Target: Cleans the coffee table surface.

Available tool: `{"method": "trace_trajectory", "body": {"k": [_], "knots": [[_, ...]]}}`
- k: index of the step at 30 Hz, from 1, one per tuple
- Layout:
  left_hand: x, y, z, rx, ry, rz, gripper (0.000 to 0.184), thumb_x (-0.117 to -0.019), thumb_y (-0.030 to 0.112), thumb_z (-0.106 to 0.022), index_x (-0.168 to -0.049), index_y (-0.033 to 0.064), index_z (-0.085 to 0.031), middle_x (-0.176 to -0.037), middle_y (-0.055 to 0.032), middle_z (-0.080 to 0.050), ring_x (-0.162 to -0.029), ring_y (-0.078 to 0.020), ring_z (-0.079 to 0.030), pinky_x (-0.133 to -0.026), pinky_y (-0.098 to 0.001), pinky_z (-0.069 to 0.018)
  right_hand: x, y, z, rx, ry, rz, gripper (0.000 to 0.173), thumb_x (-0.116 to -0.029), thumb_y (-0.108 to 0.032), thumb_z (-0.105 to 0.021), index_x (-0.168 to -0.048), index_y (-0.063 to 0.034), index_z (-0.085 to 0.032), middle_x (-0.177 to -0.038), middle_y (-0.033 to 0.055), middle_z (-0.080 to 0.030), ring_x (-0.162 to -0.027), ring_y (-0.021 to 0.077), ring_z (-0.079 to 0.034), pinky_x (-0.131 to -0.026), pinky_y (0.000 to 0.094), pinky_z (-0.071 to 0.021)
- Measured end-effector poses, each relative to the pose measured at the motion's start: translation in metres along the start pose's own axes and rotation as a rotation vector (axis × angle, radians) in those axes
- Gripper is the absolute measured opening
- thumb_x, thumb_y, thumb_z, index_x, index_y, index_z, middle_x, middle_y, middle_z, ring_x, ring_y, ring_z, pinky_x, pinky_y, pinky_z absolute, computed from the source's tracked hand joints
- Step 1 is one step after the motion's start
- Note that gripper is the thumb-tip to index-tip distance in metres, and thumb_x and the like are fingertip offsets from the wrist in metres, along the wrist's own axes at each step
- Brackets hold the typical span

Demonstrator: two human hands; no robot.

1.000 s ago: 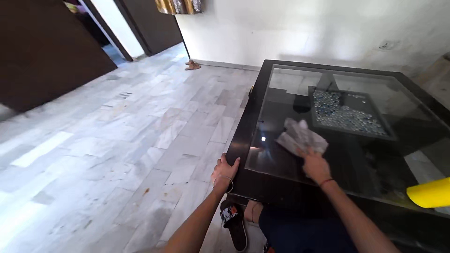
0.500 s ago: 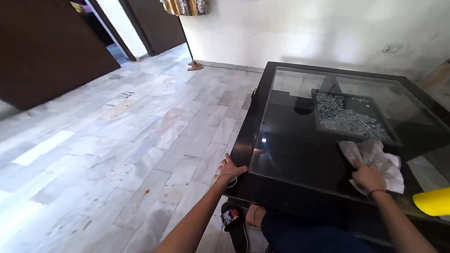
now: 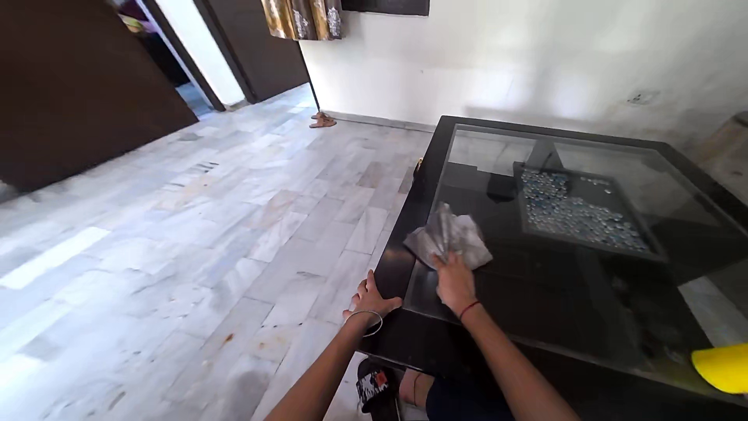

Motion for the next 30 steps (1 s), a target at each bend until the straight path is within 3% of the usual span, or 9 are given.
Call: {"method": "trace_trajectory", "body": {"k": [3,7,11,17,20,26,30], "knots": [[0.001,0.001,0.001,-0.002,0.006,0.006,0.112,-0.0895,0.045,-0.079,-0.167,0.0190,-0.002,-0.173,-0.0156,-0.009,-0.157,-0.0400,-0.020,-0.120,-0.0692,-0.0199,-0.004,-0.014,-0.001,0.039,-0.003,0.110,0.067,-0.0966,-0.001,-0.061,-0.157,-0.0254,-0.047,-0.159,0.0192,-0.042,-0.143,0.0433,-0.041,-0.107,0.0585,-0.0429],[0.003,0.000,0.001,0.012,-0.001,0.000,0.112,-0.0897,0.044,-0.079,-0.167,0.0185,-0.002,-0.173,-0.0162,-0.008,-0.158,-0.0407,-0.017,-0.120,-0.0706,-0.0168,-0.009,0.028,0.019,0.054,0.072,0.049,0.061,-0.0989,0.001,-0.056,-0.152,-0.0290,-0.055,-0.160,0.0149,-0.045,-0.142,0.0434,-0.044,-0.107,0.0592,-0.0418],[0.004,0.000,0.002,0.010,-0.001,0.004,0.112,-0.0898,0.046,-0.078,-0.167,0.0183,-0.002,-0.173,-0.0161,-0.008,-0.157,-0.0402,-0.018,-0.120,-0.0693,-0.0178,0.003,0.113,0.035,0.067,0.127,-0.165,0.058,-0.0990,-0.003,-0.059,-0.152,-0.0271,-0.055,-0.160,0.0175,-0.045,-0.142,0.0469,-0.044,-0.106,0.0635,-0.0421],[0.006,0.002,0.003,0.026,-0.011,-0.001,0.111,-0.0900,0.045,-0.079,-0.167,0.0172,-0.005,-0.173,-0.0173,-0.009,-0.157,-0.0409,-0.019,-0.120,-0.0700,-0.0173,0.060,0.266,0.045,0.009,0.236,-0.493,0.058,-0.0965,-0.005,-0.065,-0.151,-0.0231,-0.056,-0.156,0.0257,-0.045,-0.137,0.0545,-0.047,-0.096,0.0701,-0.0482],[0.007,0.000,0.004,0.019,-0.024,-0.004,0.111,-0.0905,0.045,-0.079,-0.167,0.0166,-0.004,-0.172,-0.0183,-0.011,-0.155,-0.0413,-0.023,-0.118,-0.0700,-0.0197,0.080,0.311,0.040,-0.046,0.263,-0.564,0.054,-0.0971,-0.005,-0.064,-0.149,-0.0188,-0.058,-0.155,0.0299,-0.045,-0.137,0.0594,-0.044,-0.094,0.0754,-0.0455],[-0.002,-0.001,0.001,0.015,-0.030,-0.015,0.117,-0.0869,0.047,-0.082,-0.167,0.0180,-0.003,-0.172,-0.0199,-0.010,-0.154,-0.0431,-0.025,-0.117,-0.0701,-0.0228,0.070,0.273,0.040,-0.099,0.257,-0.548,0.049,-0.0997,-0.007,-0.061,-0.148,-0.0124,-0.058,-0.148,0.0373,-0.047,-0.135,0.0568,-0.048,-0.104,0.0700,-0.0422],[-0.004,-0.001,-0.001,0.000,-0.012,-0.019,0.123,-0.0827,0.053,-0.084,-0.167,0.0172,-0.002,-0.172,-0.0217,-0.010,-0.155,-0.0449,-0.023,-0.118,-0.0720,-0.0203,0.047,0.219,0.041,-0.116,0.231,-0.464,0.047,-0.0994,-0.008,-0.062,-0.146,-0.0132,-0.061,-0.146,0.0359,-0.050,-0.133,0.0547,-0.050,-0.102,0.0680,-0.0443]]}}
Point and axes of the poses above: each hand's wrist, its own x-axis away from the middle knuckle, its own z-axis out of the back of the hand, y = z × x, the point moved 6 cm from there along -x, towards the middle knuckle
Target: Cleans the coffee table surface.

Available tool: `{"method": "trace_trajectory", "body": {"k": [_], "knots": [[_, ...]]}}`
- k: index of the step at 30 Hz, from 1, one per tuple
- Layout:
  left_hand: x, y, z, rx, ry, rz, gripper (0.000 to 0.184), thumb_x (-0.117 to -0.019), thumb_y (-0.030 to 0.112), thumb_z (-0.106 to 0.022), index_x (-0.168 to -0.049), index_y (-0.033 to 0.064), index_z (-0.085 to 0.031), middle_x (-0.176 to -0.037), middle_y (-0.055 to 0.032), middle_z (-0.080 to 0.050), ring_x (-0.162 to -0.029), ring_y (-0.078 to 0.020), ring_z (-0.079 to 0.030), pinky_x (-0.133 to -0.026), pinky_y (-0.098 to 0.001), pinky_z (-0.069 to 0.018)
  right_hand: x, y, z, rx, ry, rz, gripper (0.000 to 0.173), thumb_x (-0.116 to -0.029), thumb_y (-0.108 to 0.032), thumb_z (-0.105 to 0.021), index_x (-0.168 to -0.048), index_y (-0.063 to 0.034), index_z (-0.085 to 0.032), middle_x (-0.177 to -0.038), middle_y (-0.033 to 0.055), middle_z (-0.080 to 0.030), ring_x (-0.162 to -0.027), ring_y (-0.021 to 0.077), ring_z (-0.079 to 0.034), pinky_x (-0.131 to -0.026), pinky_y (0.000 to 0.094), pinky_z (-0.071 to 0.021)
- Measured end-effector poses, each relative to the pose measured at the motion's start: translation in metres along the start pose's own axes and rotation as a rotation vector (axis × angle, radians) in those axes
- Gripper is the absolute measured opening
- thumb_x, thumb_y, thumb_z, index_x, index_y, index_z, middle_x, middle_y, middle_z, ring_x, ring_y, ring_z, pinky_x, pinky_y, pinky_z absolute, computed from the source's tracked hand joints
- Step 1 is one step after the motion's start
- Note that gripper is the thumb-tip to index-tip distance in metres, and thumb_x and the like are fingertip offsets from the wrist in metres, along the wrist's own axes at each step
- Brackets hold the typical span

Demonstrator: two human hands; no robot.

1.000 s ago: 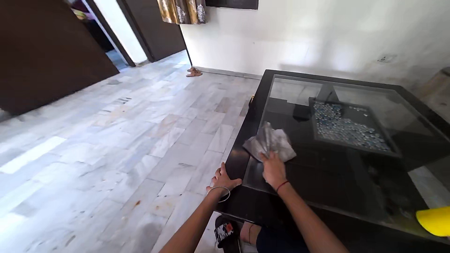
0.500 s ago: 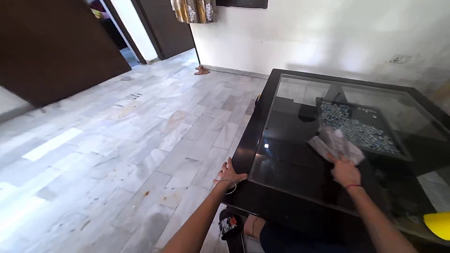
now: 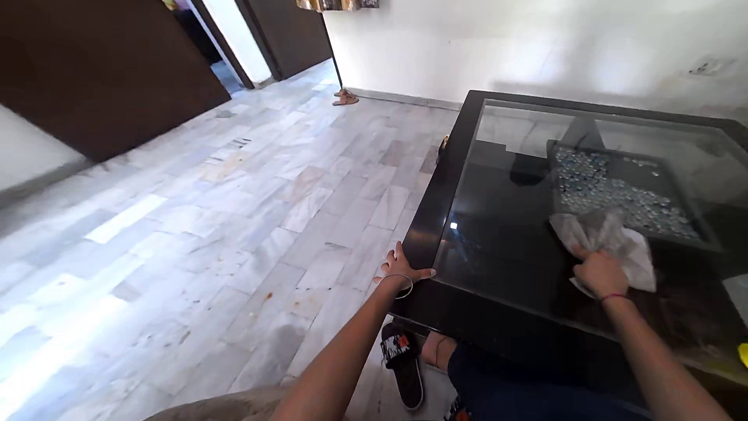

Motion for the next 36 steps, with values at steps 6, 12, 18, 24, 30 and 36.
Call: {"method": "trace_trajectory", "body": {"k": [6,12,18,24,30,36], "knots": [[0.004,0.000,0.004,0.025,-0.031,-0.012,0.112,-0.0905,0.041,-0.080,-0.167,0.0171,-0.003,-0.171,-0.0210,-0.013,-0.152,-0.0444,-0.030,-0.115,-0.0677,-0.0305,0.014,-0.111,-0.025,0.048,-0.078,0.242,0.052,-0.0954,-0.005,-0.066,-0.145,-0.0189,-0.062,-0.146,0.0285,-0.053,-0.133,0.0504,-0.051,-0.099,0.0646,-0.0479],[0.000,0.000,0.002,0.001,-0.027,0.020,0.115,-0.0879,0.041,-0.082,-0.167,0.0177,-0.003,-0.171,-0.0186,-0.015,-0.153,-0.0431,-0.028,-0.116,-0.0689,-0.0276,0.044,-0.219,-0.054,0.040,-0.145,0.710,0.061,-0.0910,0.006,-0.064,-0.143,-0.0250,-0.065,-0.153,0.0182,-0.053,-0.137,0.0474,-0.048,-0.104,0.0618,-0.0433],[0.003,0.002,0.003,-0.001,-0.023,0.055,0.113,-0.0876,0.041,-0.083,-0.167,0.0178,-0.005,-0.171,-0.0197,-0.017,-0.152,-0.0430,-0.028,-0.115,-0.0682,-0.0283,0.007,-0.223,-0.047,0.074,-0.108,0.661,0.060,-0.0947,0.010,-0.056,-0.141,-0.0260,-0.067,-0.156,0.0121,-0.053,-0.138,0.0470,-0.046,-0.105,0.0628,-0.0395],[0.003,0.001,0.003,0.003,-0.011,0.048,0.111,-0.0888,0.041,-0.082,-0.167,0.0182,-0.006,-0.170,-0.0201,-0.018,-0.152,-0.0436,-0.028,-0.115,-0.0693,-0.0279,-0.042,-0.110,-0.014,0.043,0.068,0.370,0.050,-0.0964,0.003,-0.062,-0.141,-0.0189,-0.066,-0.150,0.0219,-0.055,-0.135,0.0566,-0.046,-0.098,0.0729,-0.0401],[0.001,0.001,0.003,0.019,-0.024,0.026,0.112,-0.0874,0.042,-0.083,-0.167,0.0180,-0.008,-0.169,-0.0224,-0.019,-0.152,-0.0444,-0.030,-0.116,-0.0678,-0.0288,-0.047,0.059,0.019,0.037,0.156,0.008,0.047,-0.0967,-0.002,-0.066,-0.142,-0.0138,-0.064,-0.147,0.0307,-0.053,-0.135,0.0620,-0.043,-0.095,0.0789,-0.0402],[0.006,0.005,0.007,0.041,-0.035,-0.018,0.110,-0.0900,0.036,-0.082,-0.166,0.0119,-0.006,-0.168,-0.0277,-0.017,-0.150,-0.0473,-0.031,-0.118,-0.0580,-0.0331,-0.025,0.100,0.025,-0.043,0.155,-0.234,0.045,-0.0991,-0.008,-0.064,-0.144,-0.0086,-0.060,-0.148,0.0365,-0.048,-0.137,0.0613,-0.042,-0.099,0.0763,-0.0400]]}}
Point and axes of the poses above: each hand's wrist, its own x-axis away from the middle knuckle, its own z-axis out of the back of the hand, y = z × x, the point moved 6 cm from there along -x, towards the middle knuckle
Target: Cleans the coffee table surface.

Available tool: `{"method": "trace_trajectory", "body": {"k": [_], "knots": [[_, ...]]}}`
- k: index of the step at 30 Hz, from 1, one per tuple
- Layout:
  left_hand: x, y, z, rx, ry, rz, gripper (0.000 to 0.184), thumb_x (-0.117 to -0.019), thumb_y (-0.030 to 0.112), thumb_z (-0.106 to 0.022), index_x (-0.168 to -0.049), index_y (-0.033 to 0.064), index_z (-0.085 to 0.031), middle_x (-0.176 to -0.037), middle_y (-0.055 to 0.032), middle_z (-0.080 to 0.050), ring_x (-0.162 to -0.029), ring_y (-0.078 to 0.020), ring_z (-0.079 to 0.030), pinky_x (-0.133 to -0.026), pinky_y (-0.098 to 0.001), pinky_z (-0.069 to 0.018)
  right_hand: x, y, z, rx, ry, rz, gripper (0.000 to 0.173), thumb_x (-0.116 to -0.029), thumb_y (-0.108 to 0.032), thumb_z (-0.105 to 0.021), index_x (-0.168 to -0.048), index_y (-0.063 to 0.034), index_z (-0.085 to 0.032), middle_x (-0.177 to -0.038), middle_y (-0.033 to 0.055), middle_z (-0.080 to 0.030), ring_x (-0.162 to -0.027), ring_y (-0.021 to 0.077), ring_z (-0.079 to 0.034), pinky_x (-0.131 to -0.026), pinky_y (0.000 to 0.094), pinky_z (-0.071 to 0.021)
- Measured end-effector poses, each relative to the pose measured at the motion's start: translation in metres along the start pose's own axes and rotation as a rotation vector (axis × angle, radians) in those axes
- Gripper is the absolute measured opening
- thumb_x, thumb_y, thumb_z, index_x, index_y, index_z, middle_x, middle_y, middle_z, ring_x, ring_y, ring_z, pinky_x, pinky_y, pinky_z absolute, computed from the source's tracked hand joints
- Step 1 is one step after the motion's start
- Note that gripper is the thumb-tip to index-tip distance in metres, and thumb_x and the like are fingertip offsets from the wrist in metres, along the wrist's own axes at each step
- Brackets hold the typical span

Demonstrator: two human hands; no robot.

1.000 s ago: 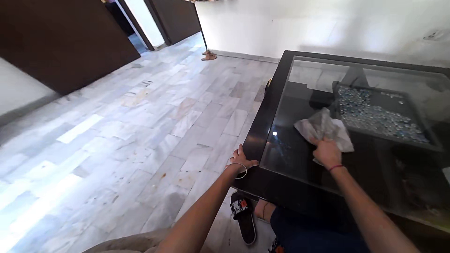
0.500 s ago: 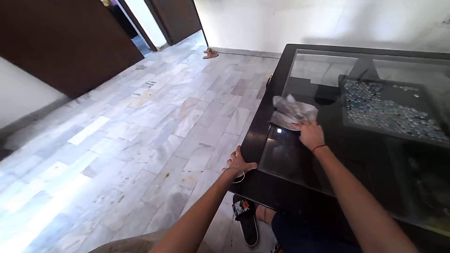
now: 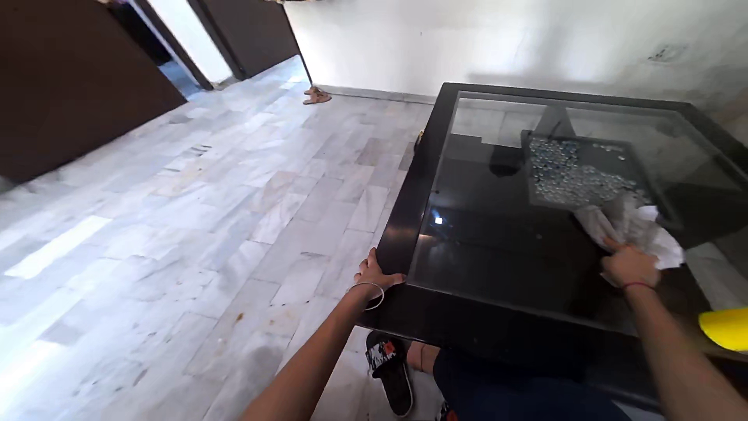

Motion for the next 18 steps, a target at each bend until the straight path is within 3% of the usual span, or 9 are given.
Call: {"method": "trace_trajectory", "body": {"k": [4,7,11,14,18], "knots": [[-0.002,0.000,-0.002,0.019,0.015,-0.008,0.112,-0.0899,0.035,-0.083,-0.166,0.0109,-0.004,-0.167,-0.0297,-0.017,-0.150,-0.0481,-0.032,-0.118,-0.0576,-0.0335,0.032,-0.058,-0.020,-0.057,0.005,0.078,0.051,-0.0942,-0.007,-0.070,-0.145,-0.0116,-0.061,-0.150,0.0334,-0.048,-0.137,0.0599,-0.043,-0.101,0.0746,-0.0399],[0.000,0.001,-0.001,-0.024,0.059,-0.006,0.114,-0.0892,0.044,-0.081,-0.166,0.0098,-0.004,-0.167,-0.0301,-0.017,-0.150,-0.0480,-0.031,-0.119,-0.0561,-0.0326,0.078,-0.123,-0.042,-0.072,-0.023,0.234,0.056,-0.0916,-0.004,-0.069,-0.145,-0.0177,-0.061,-0.156,0.0278,-0.045,-0.139,0.0571,-0.041,-0.105,0.0717,-0.0388],[-0.001,0.001,-0.005,-0.068,0.106,0.016,0.115,-0.0879,0.052,-0.080,-0.167,0.0118,-0.005,-0.168,-0.0279,-0.017,-0.152,-0.0495,-0.026,-0.117,-0.0686,-0.0267,0.153,-0.189,-0.063,-0.060,-0.173,0.496,0.056,-0.0942,0.001,-0.062,-0.147,-0.0193,-0.060,-0.156,0.0209,-0.047,-0.139,0.0496,-0.044,-0.108,0.0640,-0.0401],[0.000,0.002,-0.007,-0.079,0.154,0.041,0.112,-0.0900,0.060,-0.073,-0.167,0.0141,-0.006,-0.170,-0.0248,-0.014,-0.155,-0.0492,-0.020,-0.117,-0.0747,-0.0179,0.196,-0.201,-0.068,0.049,-0.366,0.636,0.061,-0.0974,0.001,-0.057,-0.153,-0.0241,-0.054,-0.164,0.0146,-0.038,-0.145,0.0442,-0.039,-0.112,0.0595,-0.0371],[0.005,0.004,-0.012,-0.095,0.268,0.059,0.097,-0.0954,0.069,-0.057,-0.167,0.0163,-0.017,-0.170,-0.0193,-0.021,-0.155,-0.0460,-0.023,-0.116,-0.0753,-0.0179,0.199,-0.172,-0.053,0.101,-0.466,0.634,0.060,-0.0989,0.003,-0.050,-0.149,-0.0288,-0.058,-0.164,0.0056,-0.042,-0.144,0.0373,-0.043,-0.110,0.0565,-0.0395]]}}
Point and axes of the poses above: each hand's wrist, its own x-axis away from the middle knuckle, its own z-axis out of the back of the hand, y = z × x, the point moved 6 cm from there along -x, towards the middle knuckle
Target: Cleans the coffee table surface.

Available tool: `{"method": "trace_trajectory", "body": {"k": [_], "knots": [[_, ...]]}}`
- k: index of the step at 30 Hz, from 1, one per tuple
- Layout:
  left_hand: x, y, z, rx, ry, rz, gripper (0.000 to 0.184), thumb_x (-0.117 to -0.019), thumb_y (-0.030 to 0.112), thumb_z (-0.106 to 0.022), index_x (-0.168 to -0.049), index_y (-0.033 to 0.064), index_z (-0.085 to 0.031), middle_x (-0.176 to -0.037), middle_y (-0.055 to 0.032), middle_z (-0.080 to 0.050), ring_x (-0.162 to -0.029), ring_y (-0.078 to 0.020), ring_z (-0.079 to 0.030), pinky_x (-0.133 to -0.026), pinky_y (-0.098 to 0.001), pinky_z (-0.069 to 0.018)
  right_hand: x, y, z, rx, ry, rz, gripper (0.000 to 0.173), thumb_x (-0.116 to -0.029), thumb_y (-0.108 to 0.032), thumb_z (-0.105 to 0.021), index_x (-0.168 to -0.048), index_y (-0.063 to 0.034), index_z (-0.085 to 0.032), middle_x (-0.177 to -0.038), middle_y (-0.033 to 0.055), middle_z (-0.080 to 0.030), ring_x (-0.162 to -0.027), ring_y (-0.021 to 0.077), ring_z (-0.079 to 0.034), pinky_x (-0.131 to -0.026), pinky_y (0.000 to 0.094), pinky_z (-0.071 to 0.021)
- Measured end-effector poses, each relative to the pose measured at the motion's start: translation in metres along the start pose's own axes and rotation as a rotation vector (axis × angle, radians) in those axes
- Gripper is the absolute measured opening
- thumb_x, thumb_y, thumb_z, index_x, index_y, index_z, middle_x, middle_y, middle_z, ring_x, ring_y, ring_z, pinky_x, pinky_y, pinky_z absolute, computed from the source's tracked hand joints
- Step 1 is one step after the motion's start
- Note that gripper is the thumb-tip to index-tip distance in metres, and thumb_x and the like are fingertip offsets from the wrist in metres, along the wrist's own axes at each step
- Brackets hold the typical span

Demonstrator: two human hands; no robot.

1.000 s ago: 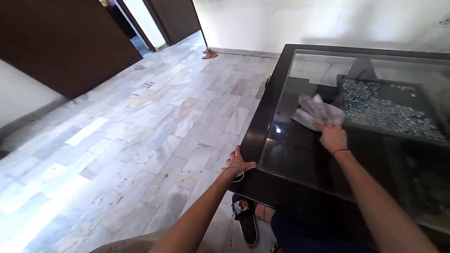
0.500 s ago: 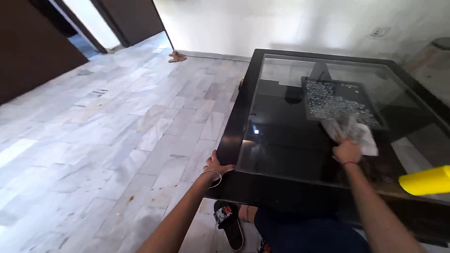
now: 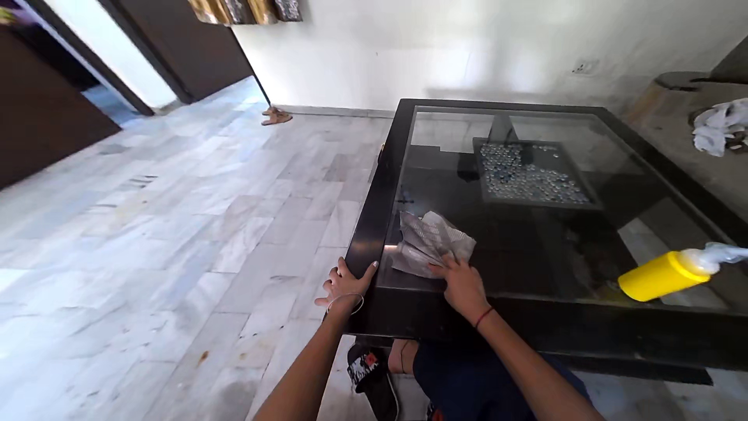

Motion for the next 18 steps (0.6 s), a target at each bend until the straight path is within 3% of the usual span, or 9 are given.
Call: {"method": "trace_trajectory", "body": {"k": [2,7,12,15,18], "knots": [[0.001,0.000,-0.002,-0.004,0.037,-0.010,0.093,-0.0977,0.069,-0.053,-0.167,0.0164,-0.018,-0.169,-0.0195,-0.026,-0.153,-0.0457,-0.027,-0.117,-0.0737,-0.0200,0.008,0.026,0.009,-0.002,0.014,-0.061,0.060,-0.0987,0.003,-0.051,-0.148,-0.0306,-0.059,-0.164,0.0037,-0.043,-0.145,0.0365,-0.043,-0.110,0.0563,-0.0398],[0.001,-0.001,-0.004,-0.059,0.070,-0.043,0.087,-0.1018,0.066,-0.047,-0.166,0.0154,-0.019,-0.161,-0.0245,-0.037,-0.144,-0.0463,-0.043,-0.113,-0.0639,-0.0368,0.030,0.114,0.026,-0.011,0.147,-0.270,0.060,-0.0982,0.001,-0.055,-0.148,-0.0324,-0.059,-0.163,0.0060,-0.044,-0.143,0.0404,-0.046,-0.105,0.0580,-0.0442],[-0.001,-0.001,-0.007,-0.099,0.116,-0.040,0.081,-0.1044,0.064,-0.042,-0.166,0.0141,-0.022,-0.157,-0.0229,-0.044,-0.140,-0.0424,-0.050,-0.111,-0.0586,-0.0414,0.053,0.196,0.032,-0.099,0.308,-0.465,0.056,-0.0984,0.001,-0.055,-0.146,-0.0275,-0.061,-0.158,0.0140,-0.048,-0.138,0.0473,-0.048,-0.102,0.0642,-0.0467],[-0.002,0.000,-0.008,-0.122,0.118,-0.045,0.079,-0.1051,0.063,-0.040,-0.165,0.0138,-0.025,-0.156,-0.0219,-0.046,-0.139,-0.0406,-0.051,-0.111,-0.0569,-0.0416,0.054,0.194,0.036,-0.157,0.298,-0.512,0.053,-0.1011,-0.001,-0.053,-0.149,-0.0219,-0.058,-0.153,0.0209,-0.051,-0.135,0.0495,-0.050,-0.103,0.0656,-0.0455],[-0.002,0.001,-0.008,-0.131,0.111,-0.031,0.079,-0.1046,0.064,-0.040,-0.164,0.0133,-0.027,-0.155,-0.0216,-0.047,-0.139,-0.0394,-0.051,-0.111,-0.0564,-0.0415,0.044,0.138,0.036,-0.107,0.194,-0.487,0.053,-0.1017,-0.004,-0.053,-0.153,-0.0172,-0.053,-0.151,0.0251,-0.052,-0.135,0.0473,-0.052,-0.106,0.0613,-0.0455]]}}
Point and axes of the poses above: each hand's wrist, its own x-axis away from the middle knuckle, its own z-axis out of the back of the hand, y = z × x, the point moved 6 cm from there along -x, towards the middle knuckle
